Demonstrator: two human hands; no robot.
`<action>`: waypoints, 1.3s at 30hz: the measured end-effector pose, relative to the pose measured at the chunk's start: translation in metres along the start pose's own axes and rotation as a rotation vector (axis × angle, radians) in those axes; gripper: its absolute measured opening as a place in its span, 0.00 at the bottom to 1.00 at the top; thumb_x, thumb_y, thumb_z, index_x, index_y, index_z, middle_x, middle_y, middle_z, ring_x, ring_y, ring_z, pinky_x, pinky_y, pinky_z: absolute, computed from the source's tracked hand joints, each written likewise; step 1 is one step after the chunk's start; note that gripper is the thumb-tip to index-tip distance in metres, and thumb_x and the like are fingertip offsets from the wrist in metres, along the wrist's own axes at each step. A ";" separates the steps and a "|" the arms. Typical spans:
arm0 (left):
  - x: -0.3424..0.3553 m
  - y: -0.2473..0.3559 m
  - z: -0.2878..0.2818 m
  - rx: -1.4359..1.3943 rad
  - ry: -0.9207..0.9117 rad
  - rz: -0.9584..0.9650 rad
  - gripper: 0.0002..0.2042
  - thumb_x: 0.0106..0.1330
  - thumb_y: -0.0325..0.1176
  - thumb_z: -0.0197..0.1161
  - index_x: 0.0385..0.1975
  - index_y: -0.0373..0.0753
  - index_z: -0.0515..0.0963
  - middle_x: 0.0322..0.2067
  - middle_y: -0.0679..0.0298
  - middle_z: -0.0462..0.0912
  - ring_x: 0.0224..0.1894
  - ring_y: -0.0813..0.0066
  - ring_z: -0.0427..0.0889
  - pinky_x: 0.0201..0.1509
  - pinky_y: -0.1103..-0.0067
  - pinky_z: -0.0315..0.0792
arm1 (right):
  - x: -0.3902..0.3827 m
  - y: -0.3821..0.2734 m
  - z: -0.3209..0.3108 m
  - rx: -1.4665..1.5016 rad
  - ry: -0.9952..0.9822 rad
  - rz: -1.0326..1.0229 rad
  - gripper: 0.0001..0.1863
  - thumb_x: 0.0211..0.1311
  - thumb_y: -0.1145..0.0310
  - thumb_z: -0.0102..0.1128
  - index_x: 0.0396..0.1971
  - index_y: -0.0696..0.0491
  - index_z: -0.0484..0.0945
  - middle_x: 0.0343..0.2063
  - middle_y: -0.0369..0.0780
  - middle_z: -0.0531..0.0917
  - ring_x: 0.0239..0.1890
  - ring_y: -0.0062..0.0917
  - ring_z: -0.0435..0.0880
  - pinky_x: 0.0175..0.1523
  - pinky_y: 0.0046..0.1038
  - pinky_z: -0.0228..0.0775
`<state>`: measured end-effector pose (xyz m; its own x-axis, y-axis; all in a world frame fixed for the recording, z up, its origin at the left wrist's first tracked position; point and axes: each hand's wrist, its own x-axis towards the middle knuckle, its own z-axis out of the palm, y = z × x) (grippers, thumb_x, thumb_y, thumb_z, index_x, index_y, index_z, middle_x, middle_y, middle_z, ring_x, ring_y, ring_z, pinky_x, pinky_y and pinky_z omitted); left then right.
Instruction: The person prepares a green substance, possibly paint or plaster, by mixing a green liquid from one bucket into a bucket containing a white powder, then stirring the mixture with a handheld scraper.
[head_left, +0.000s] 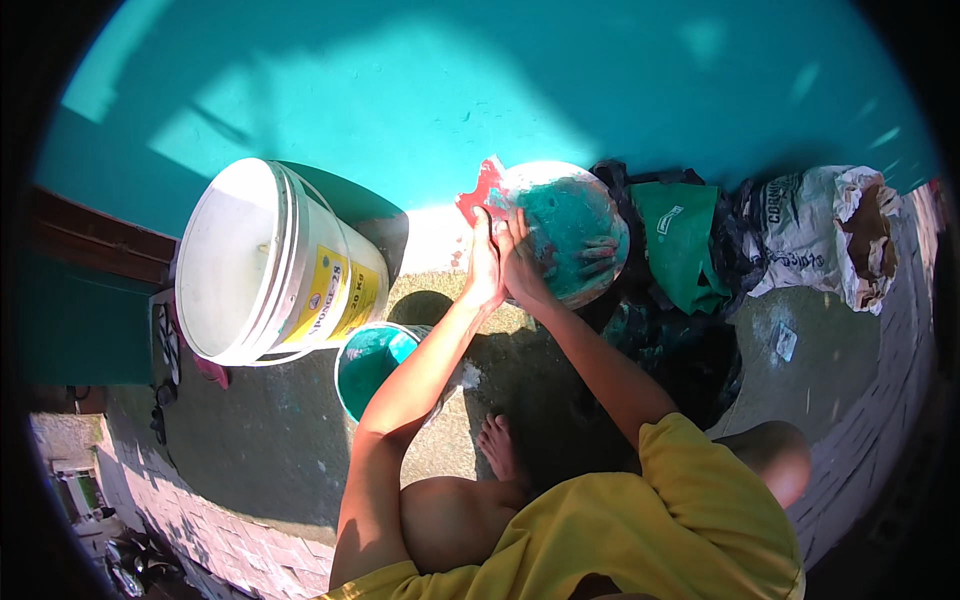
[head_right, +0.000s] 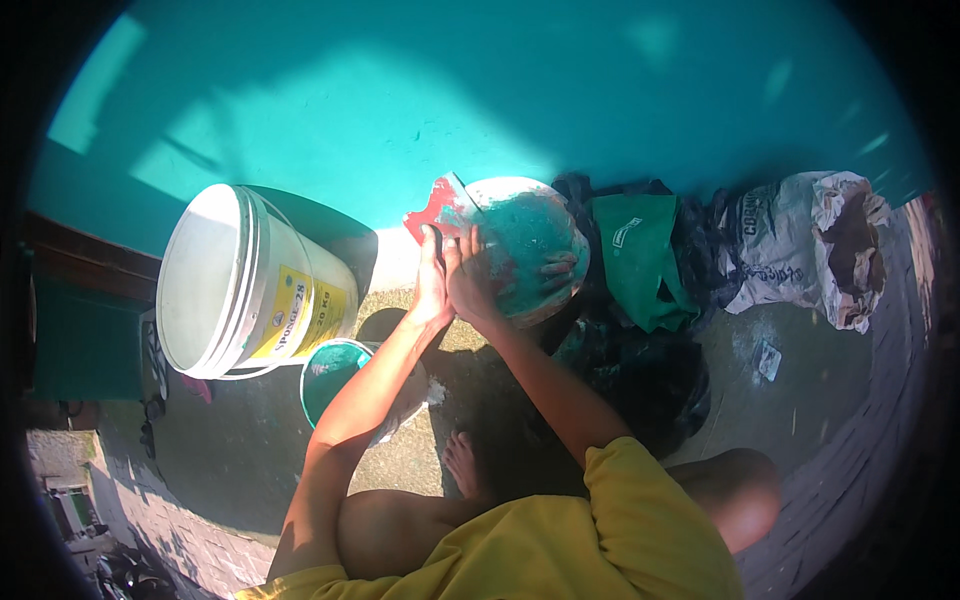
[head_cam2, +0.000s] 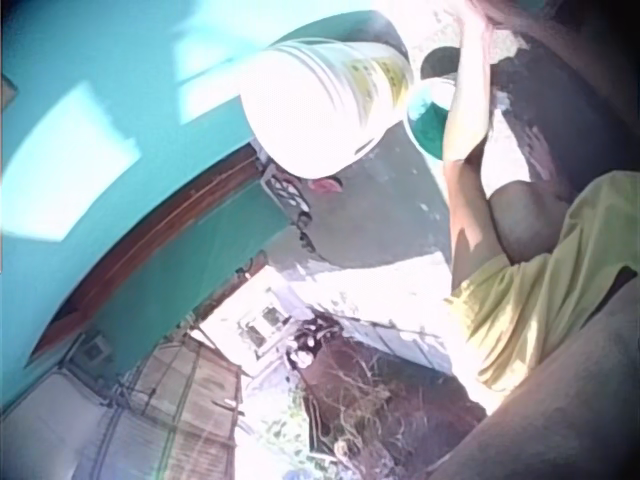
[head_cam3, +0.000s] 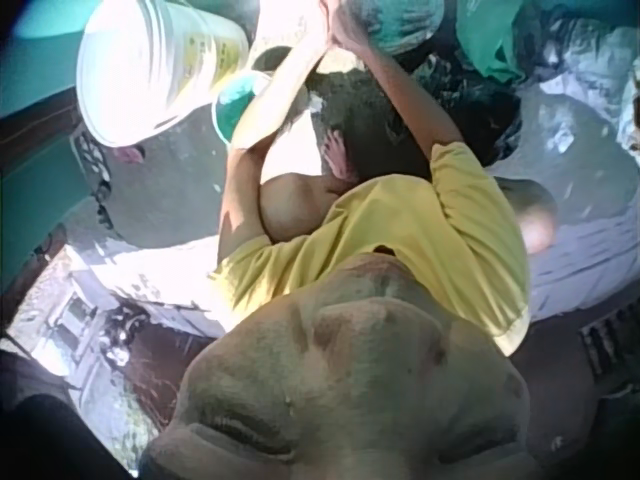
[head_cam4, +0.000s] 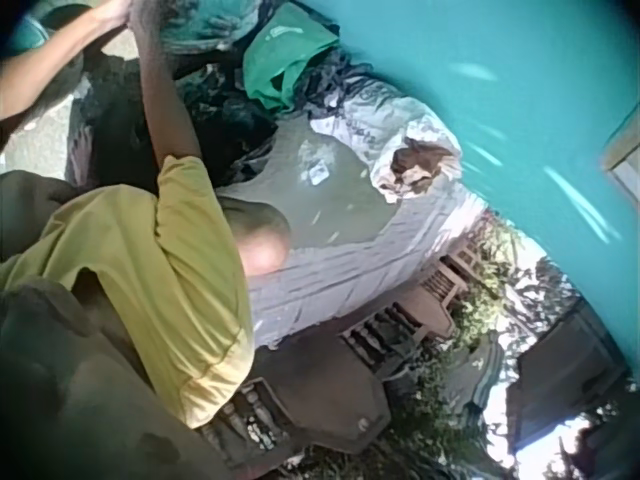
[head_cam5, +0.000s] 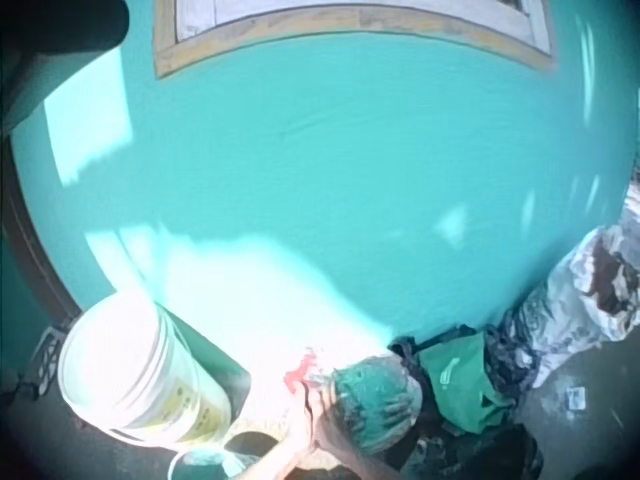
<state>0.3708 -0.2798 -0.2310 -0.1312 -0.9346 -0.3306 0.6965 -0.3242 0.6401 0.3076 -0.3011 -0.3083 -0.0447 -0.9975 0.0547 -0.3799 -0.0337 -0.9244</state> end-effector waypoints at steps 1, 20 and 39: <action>0.004 0.001 -0.008 -0.037 -0.055 0.013 0.35 0.68 0.61 0.45 0.65 0.38 0.56 0.60 0.58 0.65 0.61 0.64 0.66 0.62 0.66 0.64 | -0.008 0.003 0.002 0.053 0.009 -0.085 0.32 0.72 0.51 0.32 0.66 0.59 0.53 0.68 0.52 0.50 0.69 0.46 0.53 0.70 0.40 0.46; 0.014 -0.021 -0.034 0.046 0.002 0.052 0.38 0.69 0.62 0.40 0.69 0.39 0.48 0.70 0.58 0.48 0.71 0.66 0.50 0.71 0.70 0.49 | -0.020 -0.042 -0.022 0.279 -0.196 -0.220 0.27 0.73 0.59 0.33 0.66 0.57 0.57 0.69 0.46 0.53 0.71 0.39 0.51 0.70 0.34 0.46; 0.026 -0.028 -0.029 0.095 -0.150 0.362 0.40 0.66 0.66 0.38 0.71 0.47 0.44 0.71 0.65 0.46 0.72 0.68 0.47 0.74 0.69 0.41 | 0.001 -0.024 -0.010 0.021 -0.179 -0.383 0.29 0.74 0.57 0.29 0.69 0.55 0.49 0.71 0.47 0.46 0.73 0.37 0.42 0.73 0.38 0.34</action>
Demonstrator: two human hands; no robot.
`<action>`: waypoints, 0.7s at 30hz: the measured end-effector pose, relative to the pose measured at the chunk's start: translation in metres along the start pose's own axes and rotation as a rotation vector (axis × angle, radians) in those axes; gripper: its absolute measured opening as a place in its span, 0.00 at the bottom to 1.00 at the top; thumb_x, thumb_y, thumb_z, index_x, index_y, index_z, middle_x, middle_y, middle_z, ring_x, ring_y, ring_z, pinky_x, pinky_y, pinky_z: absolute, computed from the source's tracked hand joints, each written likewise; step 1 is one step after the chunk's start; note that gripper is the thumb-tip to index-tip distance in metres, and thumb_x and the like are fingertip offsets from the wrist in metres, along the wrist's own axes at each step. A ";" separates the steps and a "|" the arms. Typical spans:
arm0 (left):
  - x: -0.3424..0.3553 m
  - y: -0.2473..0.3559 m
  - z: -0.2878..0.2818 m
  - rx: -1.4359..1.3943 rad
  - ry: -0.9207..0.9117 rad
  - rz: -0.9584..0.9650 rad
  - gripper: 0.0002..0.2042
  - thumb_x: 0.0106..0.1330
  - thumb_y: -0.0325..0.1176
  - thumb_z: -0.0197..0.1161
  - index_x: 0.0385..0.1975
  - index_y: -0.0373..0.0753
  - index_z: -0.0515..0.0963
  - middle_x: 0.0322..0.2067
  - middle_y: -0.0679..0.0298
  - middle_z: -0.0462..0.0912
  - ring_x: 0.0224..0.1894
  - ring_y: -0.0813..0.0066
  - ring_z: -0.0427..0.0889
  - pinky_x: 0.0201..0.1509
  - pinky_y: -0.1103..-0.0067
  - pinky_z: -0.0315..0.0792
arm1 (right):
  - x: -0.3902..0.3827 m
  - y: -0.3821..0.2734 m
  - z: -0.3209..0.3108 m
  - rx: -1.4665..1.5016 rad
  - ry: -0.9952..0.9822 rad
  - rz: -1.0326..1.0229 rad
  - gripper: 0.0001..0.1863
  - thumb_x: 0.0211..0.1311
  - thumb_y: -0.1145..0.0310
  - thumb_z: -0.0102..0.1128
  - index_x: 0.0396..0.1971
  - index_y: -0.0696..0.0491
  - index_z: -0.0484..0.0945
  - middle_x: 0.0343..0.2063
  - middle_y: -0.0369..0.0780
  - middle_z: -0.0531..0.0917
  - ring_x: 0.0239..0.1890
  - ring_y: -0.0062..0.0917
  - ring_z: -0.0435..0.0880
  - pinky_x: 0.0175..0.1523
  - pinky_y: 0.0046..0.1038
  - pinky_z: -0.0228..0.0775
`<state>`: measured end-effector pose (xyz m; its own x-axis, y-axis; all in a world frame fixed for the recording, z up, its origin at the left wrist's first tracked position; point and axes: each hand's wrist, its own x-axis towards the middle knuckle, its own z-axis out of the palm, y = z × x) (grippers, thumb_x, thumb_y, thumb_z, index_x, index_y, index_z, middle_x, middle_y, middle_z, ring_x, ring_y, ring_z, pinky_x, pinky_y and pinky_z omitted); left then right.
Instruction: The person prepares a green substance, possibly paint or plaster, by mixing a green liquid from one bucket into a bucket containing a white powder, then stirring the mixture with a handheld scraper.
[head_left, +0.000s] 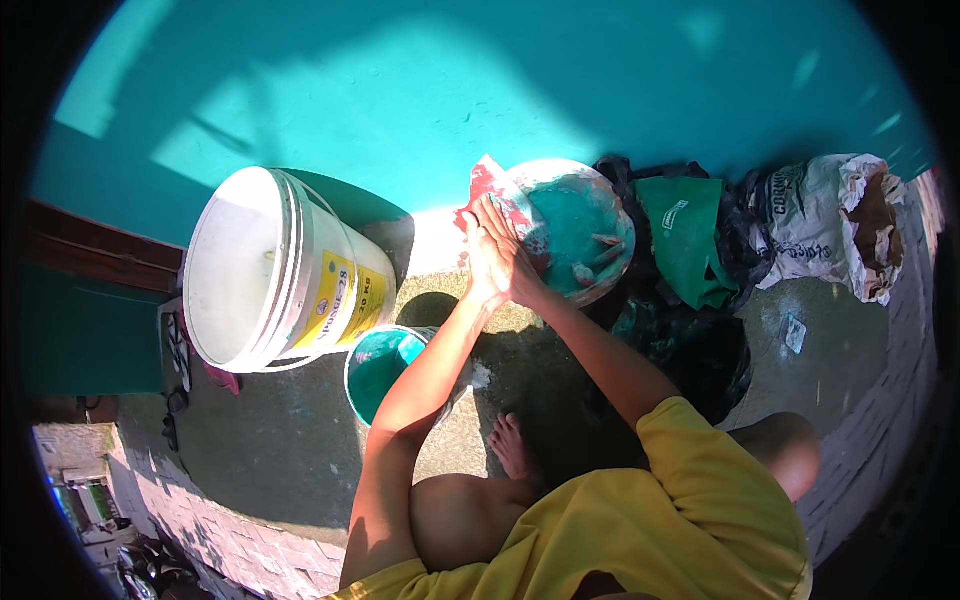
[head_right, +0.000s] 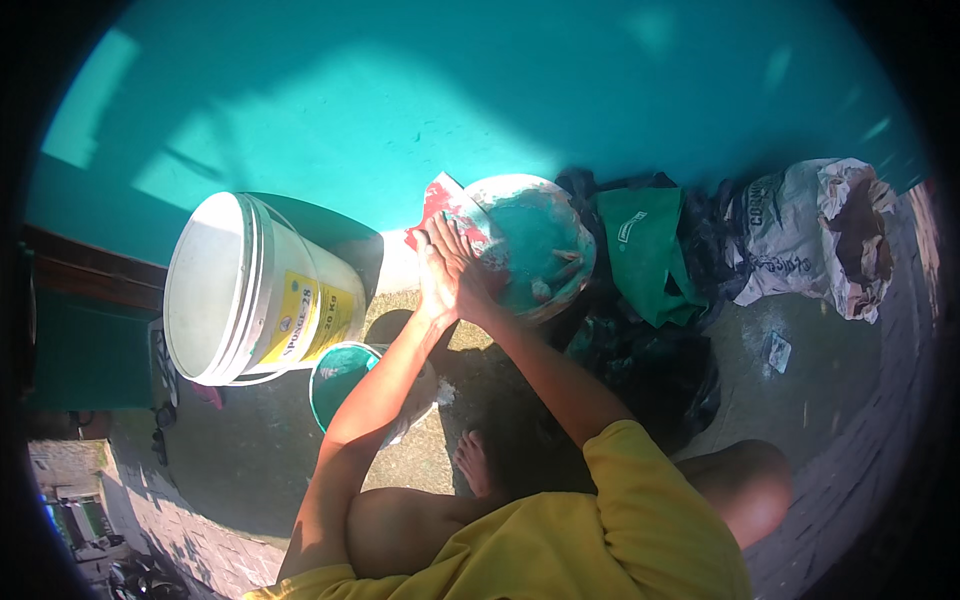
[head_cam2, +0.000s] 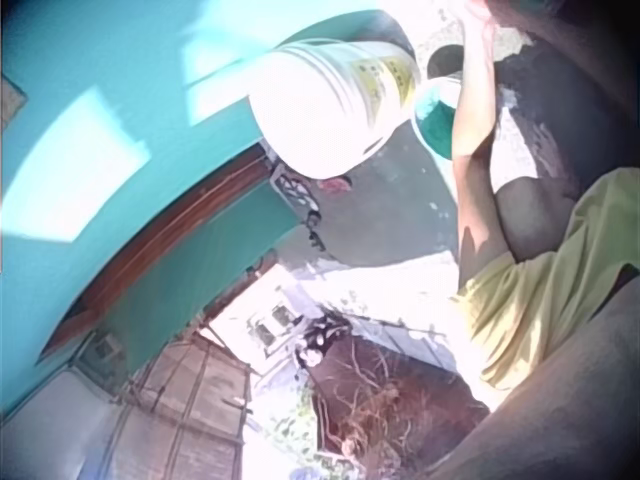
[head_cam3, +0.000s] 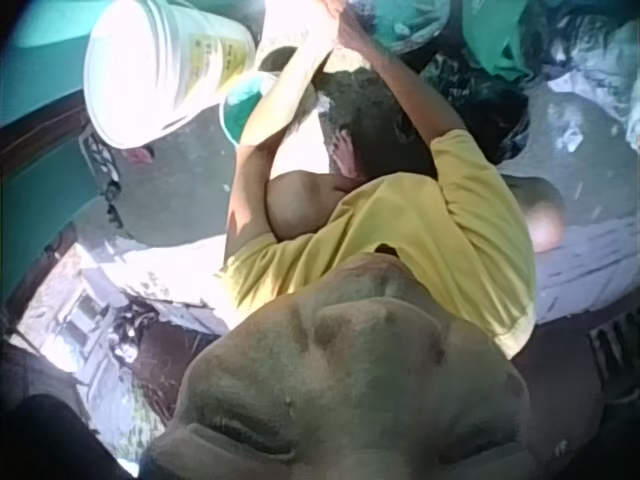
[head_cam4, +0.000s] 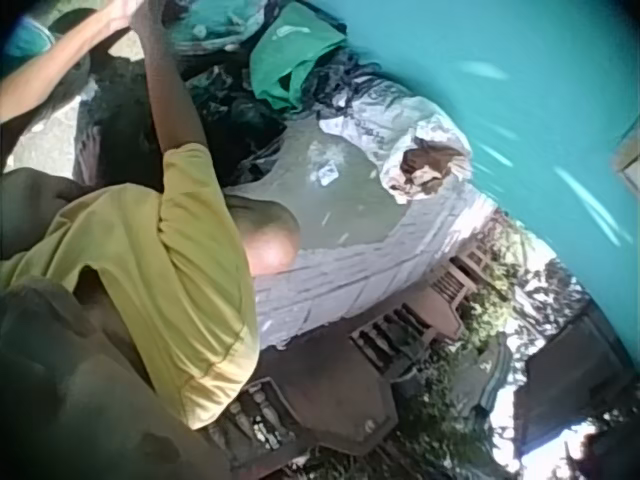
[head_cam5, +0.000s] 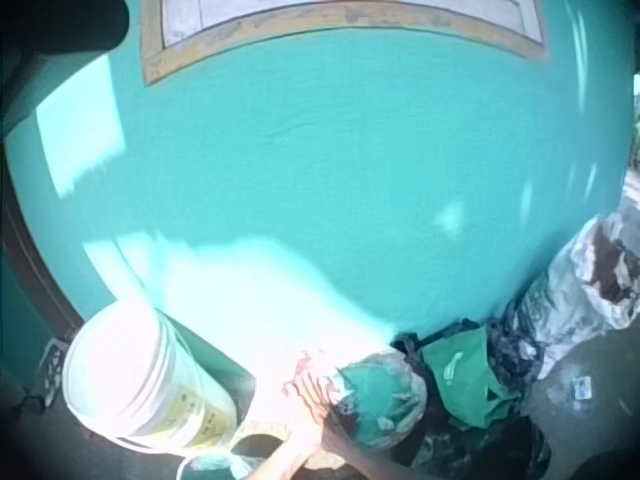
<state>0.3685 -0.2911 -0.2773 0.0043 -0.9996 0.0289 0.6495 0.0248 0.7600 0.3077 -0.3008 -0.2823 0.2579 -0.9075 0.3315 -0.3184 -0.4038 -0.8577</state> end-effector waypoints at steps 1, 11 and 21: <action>0.000 -0.003 0.000 -0.040 0.033 0.010 0.41 0.64 0.68 0.39 0.71 0.47 0.45 0.71 0.66 0.47 0.71 0.68 0.49 0.74 0.68 0.43 | -0.001 0.005 -0.001 -0.027 -0.003 0.002 0.29 0.74 0.56 0.29 0.69 0.54 0.49 0.71 0.46 0.45 0.73 0.37 0.42 0.73 0.39 0.34; -0.012 0.028 0.031 -0.073 0.045 -0.320 0.36 0.67 0.57 0.50 0.68 0.43 0.49 0.65 0.58 0.60 0.64 0.65 0.64 0.67 0.65 0.58 | 0.021 0.079 -0.013 0.011 0.473 0.856 0.26 0.70 0.54 0.35 0.53 0.59 0.71 0.45 0.56 0.77 0.47 0.52 0.75 0.52 0.44 0.66; -0.010 0.024 0.003 0.268 0.119 -0.455 0.28 0.69 0.58 0.46 0.57 0.40 0.66 0.49 0.60 0.74 0.51 0.73 0.72 0.53 0.73 0.68 | -0.014 0.012 -0.047 -0.197 0.014 0.312 0.19 0.59 0.63 0.58 0.49 0.55 0.75 0.45 0.46 0.80 0.53 0.41 0.76 0.55 0.37 0.67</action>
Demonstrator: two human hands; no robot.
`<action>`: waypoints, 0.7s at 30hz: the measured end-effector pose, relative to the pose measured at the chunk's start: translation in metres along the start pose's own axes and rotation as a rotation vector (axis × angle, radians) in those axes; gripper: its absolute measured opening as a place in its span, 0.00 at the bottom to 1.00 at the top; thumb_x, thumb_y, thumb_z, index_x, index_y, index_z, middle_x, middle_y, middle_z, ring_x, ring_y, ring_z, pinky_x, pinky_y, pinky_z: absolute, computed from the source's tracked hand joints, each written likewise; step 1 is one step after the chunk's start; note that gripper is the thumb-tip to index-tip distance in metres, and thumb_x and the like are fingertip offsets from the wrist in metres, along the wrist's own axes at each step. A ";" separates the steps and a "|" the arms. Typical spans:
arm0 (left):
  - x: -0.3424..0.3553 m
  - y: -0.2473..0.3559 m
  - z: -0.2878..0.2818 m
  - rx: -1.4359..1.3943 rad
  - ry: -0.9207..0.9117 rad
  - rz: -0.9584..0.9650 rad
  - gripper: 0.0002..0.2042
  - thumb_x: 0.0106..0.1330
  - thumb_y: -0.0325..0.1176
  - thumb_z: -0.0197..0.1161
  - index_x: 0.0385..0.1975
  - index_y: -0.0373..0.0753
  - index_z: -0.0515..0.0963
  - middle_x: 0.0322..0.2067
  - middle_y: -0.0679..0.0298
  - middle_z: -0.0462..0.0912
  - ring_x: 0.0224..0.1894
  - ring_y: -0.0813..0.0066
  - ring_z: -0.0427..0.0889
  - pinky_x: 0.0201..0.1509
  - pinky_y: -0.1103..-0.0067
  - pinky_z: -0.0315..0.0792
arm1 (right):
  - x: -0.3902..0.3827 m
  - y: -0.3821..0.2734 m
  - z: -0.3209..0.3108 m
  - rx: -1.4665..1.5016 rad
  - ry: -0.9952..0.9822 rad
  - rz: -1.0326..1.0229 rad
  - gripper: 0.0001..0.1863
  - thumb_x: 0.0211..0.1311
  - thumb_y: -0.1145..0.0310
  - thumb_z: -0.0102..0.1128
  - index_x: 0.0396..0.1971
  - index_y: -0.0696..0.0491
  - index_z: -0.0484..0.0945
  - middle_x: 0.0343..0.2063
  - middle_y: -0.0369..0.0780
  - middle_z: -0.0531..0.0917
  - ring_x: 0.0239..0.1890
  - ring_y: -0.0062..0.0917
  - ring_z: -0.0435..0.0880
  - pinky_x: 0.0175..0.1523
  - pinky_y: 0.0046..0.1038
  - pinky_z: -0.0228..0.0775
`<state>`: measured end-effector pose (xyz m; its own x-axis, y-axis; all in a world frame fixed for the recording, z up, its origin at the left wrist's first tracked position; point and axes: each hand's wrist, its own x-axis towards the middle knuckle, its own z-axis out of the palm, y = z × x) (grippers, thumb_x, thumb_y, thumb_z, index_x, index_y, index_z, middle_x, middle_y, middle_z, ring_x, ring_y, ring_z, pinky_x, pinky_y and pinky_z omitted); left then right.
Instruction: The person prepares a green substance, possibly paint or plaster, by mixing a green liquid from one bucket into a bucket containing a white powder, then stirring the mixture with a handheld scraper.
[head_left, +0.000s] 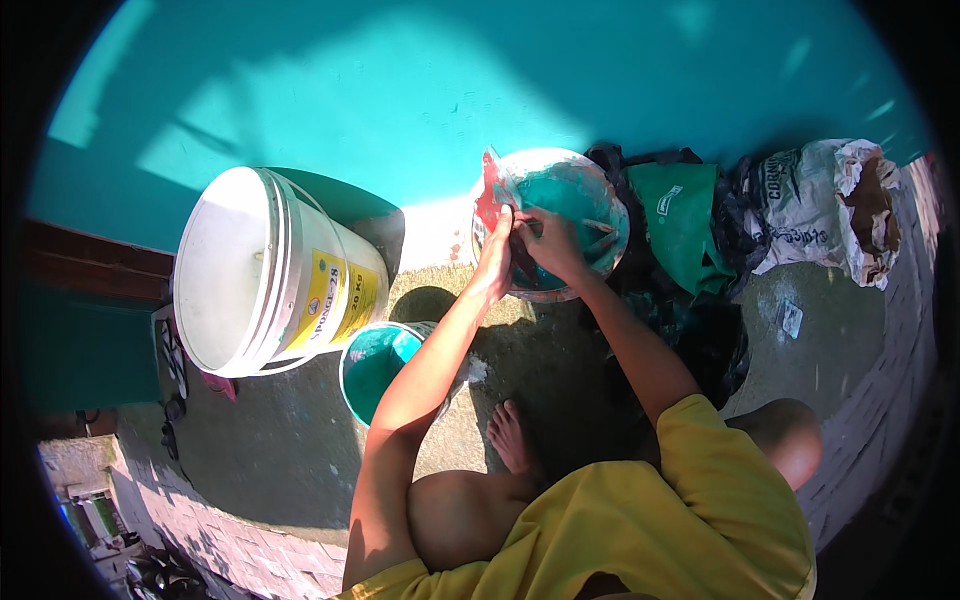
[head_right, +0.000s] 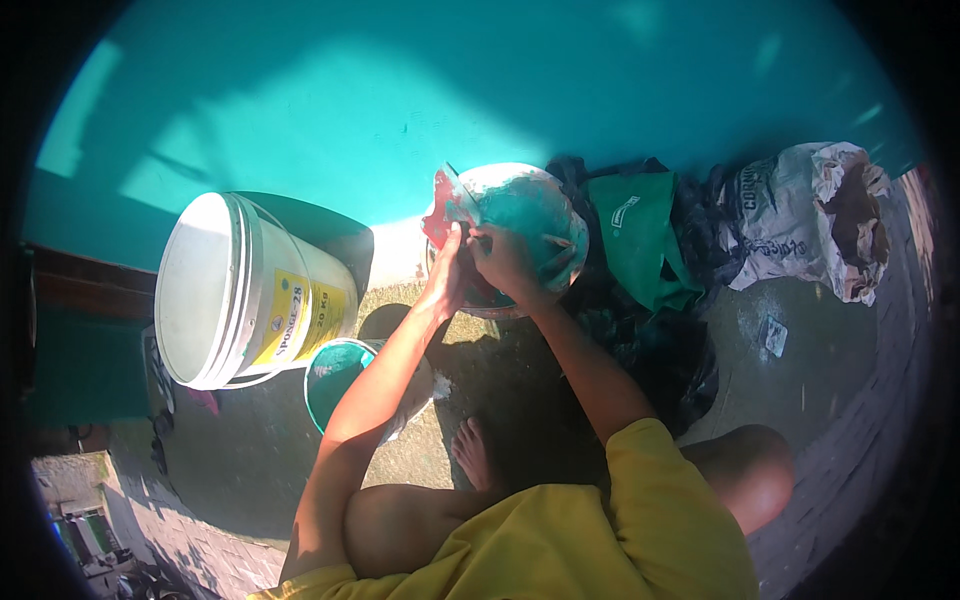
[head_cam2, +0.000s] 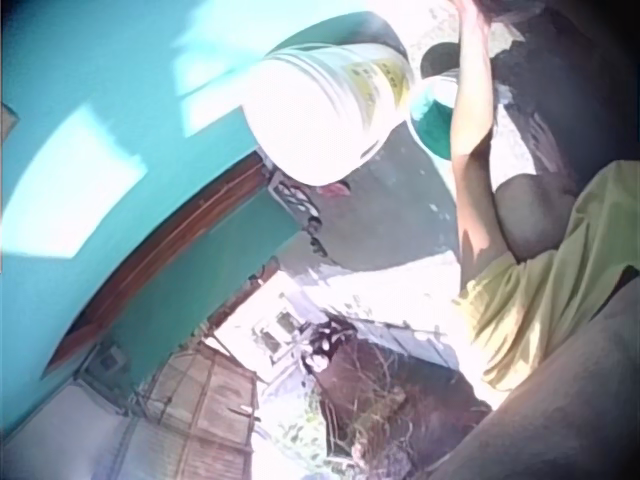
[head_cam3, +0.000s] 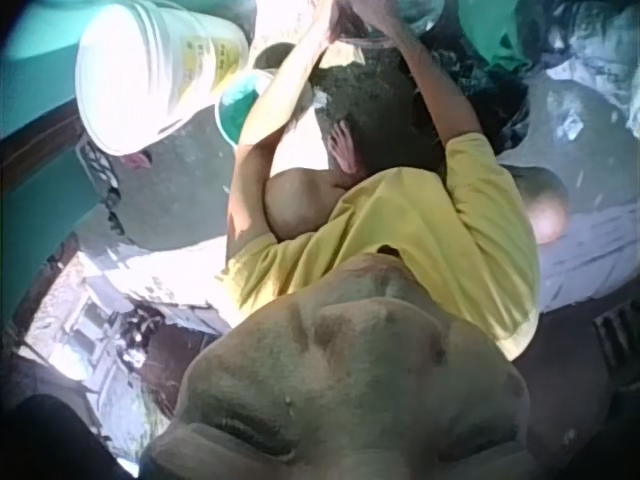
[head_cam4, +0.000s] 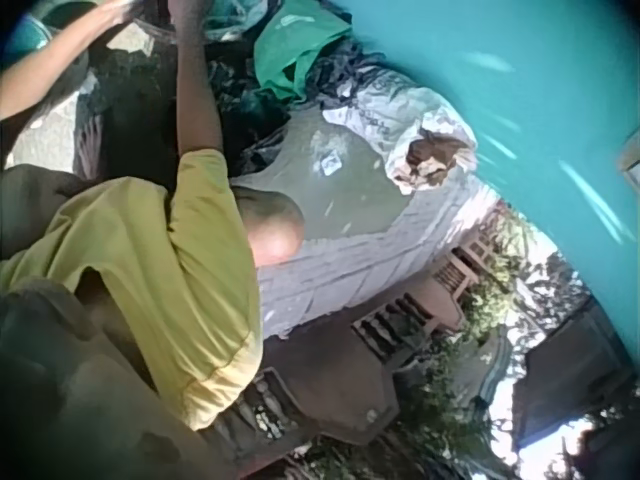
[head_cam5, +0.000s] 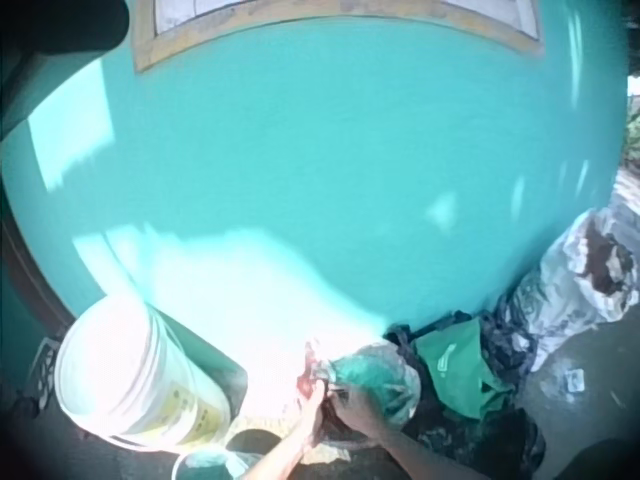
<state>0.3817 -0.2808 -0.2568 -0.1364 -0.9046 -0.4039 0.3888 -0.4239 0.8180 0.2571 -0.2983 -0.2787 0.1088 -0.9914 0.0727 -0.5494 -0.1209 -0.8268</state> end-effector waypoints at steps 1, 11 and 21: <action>-0.003 0.003 0.003 0.002 -0.006 0.012 0.27 0.69 0.58 0.47 0.55 0.40 0.67 0.46 0.61 0.75 0.48 0.74 0.73 0.51 0.73 0.69 | -0.001 -0.012 -0.026 -0.204 -0.003 -0.029 0.16 0.57 0.65 0.59 0.44 0.55 0.78 0.40 0.45 0.82 0.49 0.40 0.79 0.52 0.37 0.70; 0.018 -0.010 0.007 0.007 0.051 -0.032 0.25 0.69 0.48 0.50 0.59 0.39 0.65 0.57 0.61 0.67 0.56 0.68 0.68 0.56 0.69 0.66 | 0.030 0.020 -0.086 -0.691 -0.447 -0.306 0.12 0.40 0.76 0.63 0.30 0.54 0.80 0.31 0.48 0.82 0.39 0.42 0.82 0.43 0.41 0.73; 0.010 -0.007 0.024 -0.004 -0.067 -0.114 0.09 0.69 0.31 0.53 0.45 0.38 0.73 0.34 0.65 0.81 0.31 0.79 0.81 0.31 0.83 0.75 | 0.024 0.038 0.013 0.365 -0.046 0.440 0.38 0.68 0.40 0.29 0.61 0.59 0.63 0.58 0.56 0.69 0.62 0.46 0.67 0.65 0.39 0.58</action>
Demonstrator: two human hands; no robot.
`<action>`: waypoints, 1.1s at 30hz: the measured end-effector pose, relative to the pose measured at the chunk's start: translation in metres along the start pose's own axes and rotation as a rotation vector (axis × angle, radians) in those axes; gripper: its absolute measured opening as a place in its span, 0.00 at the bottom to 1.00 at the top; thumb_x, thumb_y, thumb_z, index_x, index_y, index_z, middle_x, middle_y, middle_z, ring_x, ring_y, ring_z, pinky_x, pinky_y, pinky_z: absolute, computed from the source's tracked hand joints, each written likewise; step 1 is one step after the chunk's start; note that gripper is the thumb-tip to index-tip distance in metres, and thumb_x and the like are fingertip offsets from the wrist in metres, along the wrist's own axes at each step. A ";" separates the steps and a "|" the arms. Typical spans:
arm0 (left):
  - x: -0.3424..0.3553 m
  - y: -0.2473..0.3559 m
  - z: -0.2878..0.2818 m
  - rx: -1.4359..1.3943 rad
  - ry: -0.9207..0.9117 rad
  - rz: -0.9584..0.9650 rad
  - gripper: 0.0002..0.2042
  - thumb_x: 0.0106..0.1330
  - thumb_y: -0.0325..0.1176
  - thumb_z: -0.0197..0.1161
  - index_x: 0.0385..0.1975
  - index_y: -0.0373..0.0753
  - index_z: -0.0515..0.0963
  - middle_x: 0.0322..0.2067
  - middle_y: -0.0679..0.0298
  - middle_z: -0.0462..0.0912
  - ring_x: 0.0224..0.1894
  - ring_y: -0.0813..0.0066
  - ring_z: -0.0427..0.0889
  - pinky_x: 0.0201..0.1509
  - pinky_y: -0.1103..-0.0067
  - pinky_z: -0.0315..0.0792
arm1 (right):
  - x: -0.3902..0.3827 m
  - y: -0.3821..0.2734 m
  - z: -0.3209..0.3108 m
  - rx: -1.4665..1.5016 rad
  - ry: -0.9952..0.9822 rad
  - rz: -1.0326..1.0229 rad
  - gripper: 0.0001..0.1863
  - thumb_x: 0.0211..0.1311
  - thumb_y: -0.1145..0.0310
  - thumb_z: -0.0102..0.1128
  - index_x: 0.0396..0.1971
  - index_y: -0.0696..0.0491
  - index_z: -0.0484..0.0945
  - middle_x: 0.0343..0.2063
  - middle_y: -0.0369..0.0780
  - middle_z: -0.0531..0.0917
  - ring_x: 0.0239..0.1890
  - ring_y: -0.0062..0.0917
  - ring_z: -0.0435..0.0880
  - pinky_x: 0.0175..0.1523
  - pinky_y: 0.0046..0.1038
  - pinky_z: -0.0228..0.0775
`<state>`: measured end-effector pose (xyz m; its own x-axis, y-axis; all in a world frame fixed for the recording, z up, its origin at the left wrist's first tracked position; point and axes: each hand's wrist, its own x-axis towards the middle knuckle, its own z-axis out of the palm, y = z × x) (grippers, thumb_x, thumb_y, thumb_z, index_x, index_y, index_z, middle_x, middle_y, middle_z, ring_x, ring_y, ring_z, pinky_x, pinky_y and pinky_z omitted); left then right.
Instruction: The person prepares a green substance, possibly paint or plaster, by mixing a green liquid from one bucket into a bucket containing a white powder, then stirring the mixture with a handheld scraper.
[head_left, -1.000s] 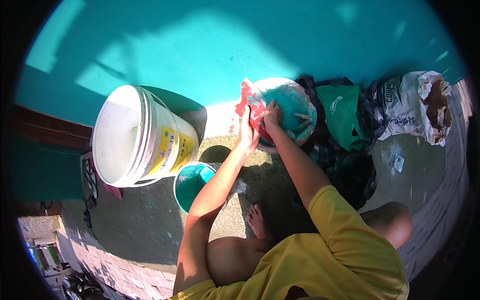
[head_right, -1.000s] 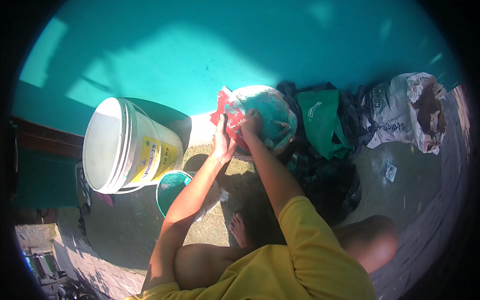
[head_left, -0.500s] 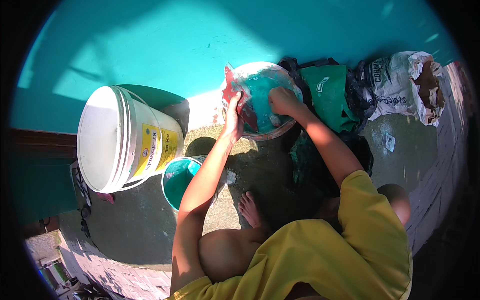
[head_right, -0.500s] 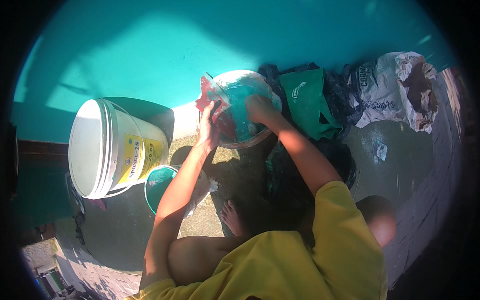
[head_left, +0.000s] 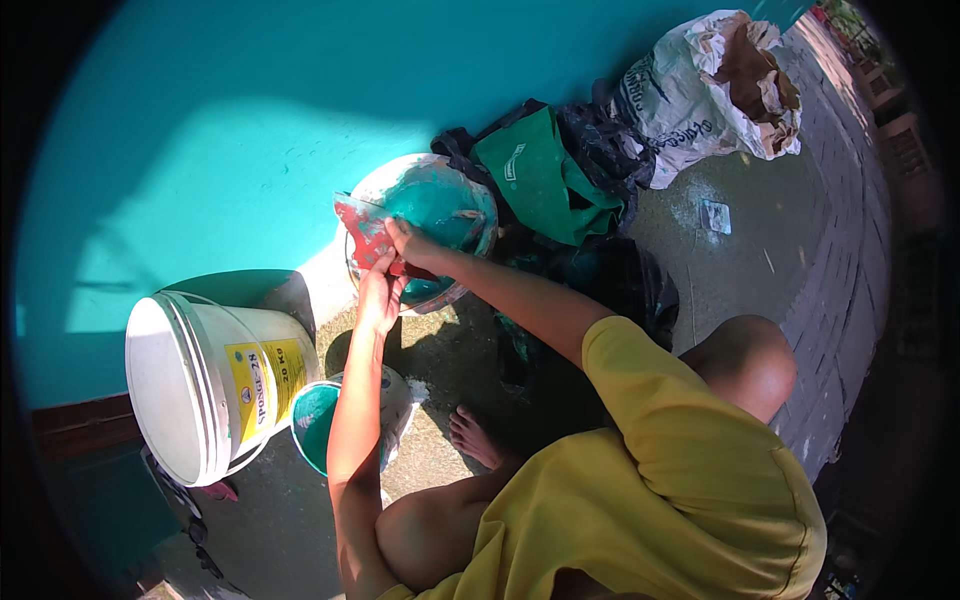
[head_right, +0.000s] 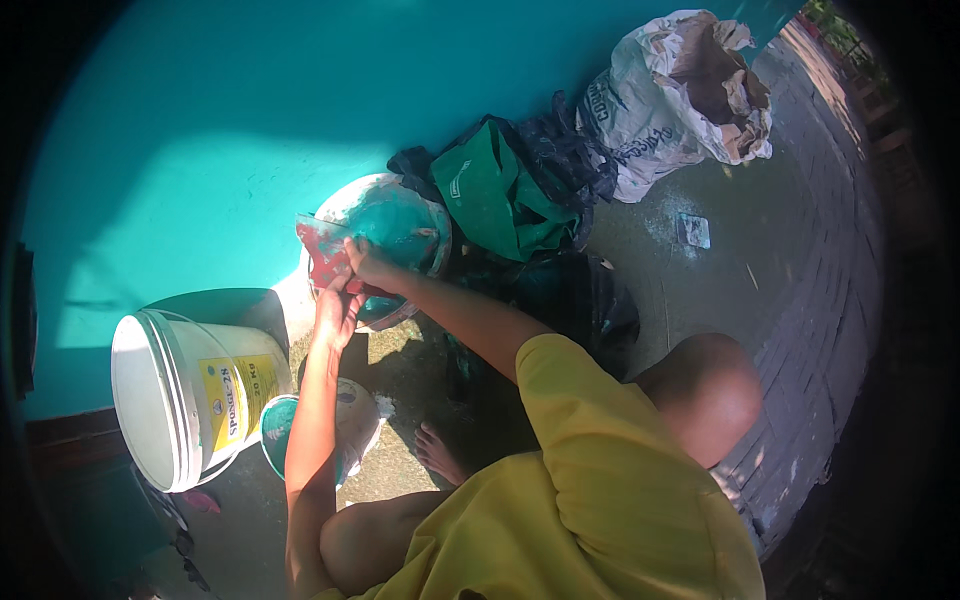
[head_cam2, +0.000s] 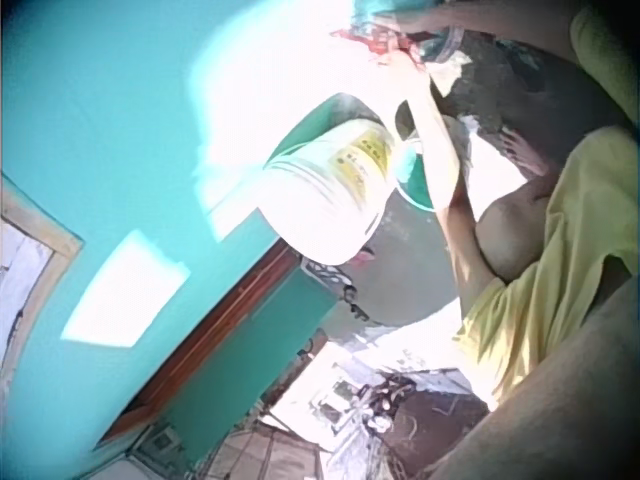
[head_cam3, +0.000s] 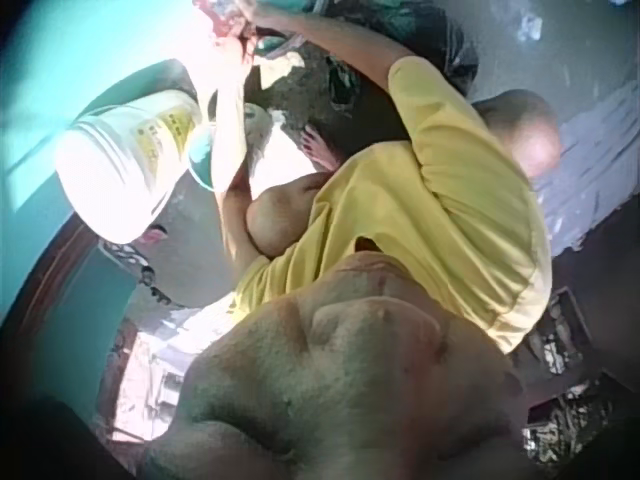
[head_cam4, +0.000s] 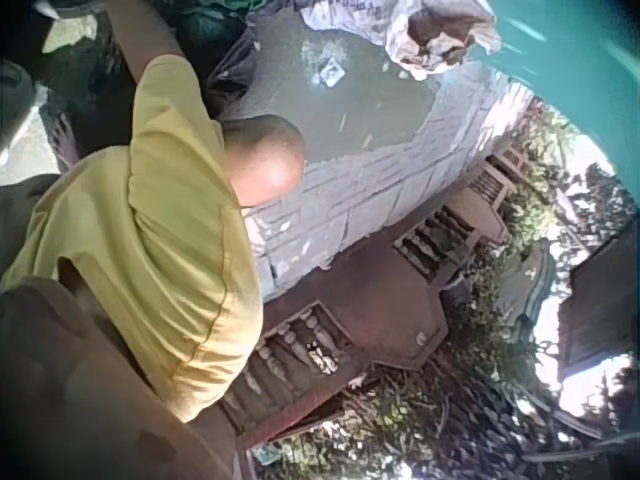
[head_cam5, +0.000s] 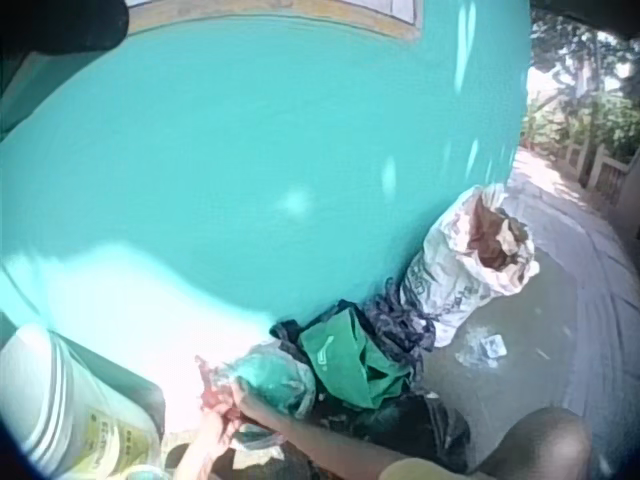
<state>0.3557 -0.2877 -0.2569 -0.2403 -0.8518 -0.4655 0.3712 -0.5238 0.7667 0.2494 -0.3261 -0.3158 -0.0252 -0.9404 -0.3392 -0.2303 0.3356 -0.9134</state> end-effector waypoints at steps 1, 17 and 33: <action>-0.006 0.008 -0.013 -0.017 0.036 -0.023 0.09 0.69 0.32 0.53 0.44 0.37 0.73 0.34 0.65 0.81 0.31 0.78 0.81 0.32 0.82 0.76 | -0.003 -0.013 0.012 0.085 -0.005 0.197 0.38 0.69 0.41 0.29 0.61 0.60 0.62 0.58 0.55 0.69 0.62 0.46 0.67 0.65 0.40 0.58; 0.007 -0.007 -0.012 0.141 0.233 0.040 0.15 0.72 0.43 0.48 0.47 0.40 0.74 0.38 0.69 0.79 0.34 0.80 0.77 0.37 0.82 0.70 | -0.044 -0.077 -0.056 -0.907 -0.346 -0.691 0.09 0.40 0.78 0.65 0.27 0.57 0.80 0.27 0.49 0.82 0.36 0.42 0.84 0.41 0.37 0.76; 0.003 -0.008 0.000 0.697 0.236 0.004 0.23 0.58 0.31 0.67 0.53 0.36 0.71 0.52 0.62 0.76 0.51 0.72 0.74 0.54 0.75 0.68 | -0.264 0.081 -0.428 -0.905 0.603 -0.248 0.06 0.47 0.74 0.59 0.28 0.54 0.76 0.24 0.43 0.79 0.29 0.39 0.81 0.34 0.37 0.73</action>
<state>0.3515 -0.2861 -0.2645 -0.0112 -0.8746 -0.4847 -0.3034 -0.4589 0.8351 -0.1786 -0.0742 -0.2041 -0.2918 -0.9310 0.2193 -0.9123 0.2020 -0.3562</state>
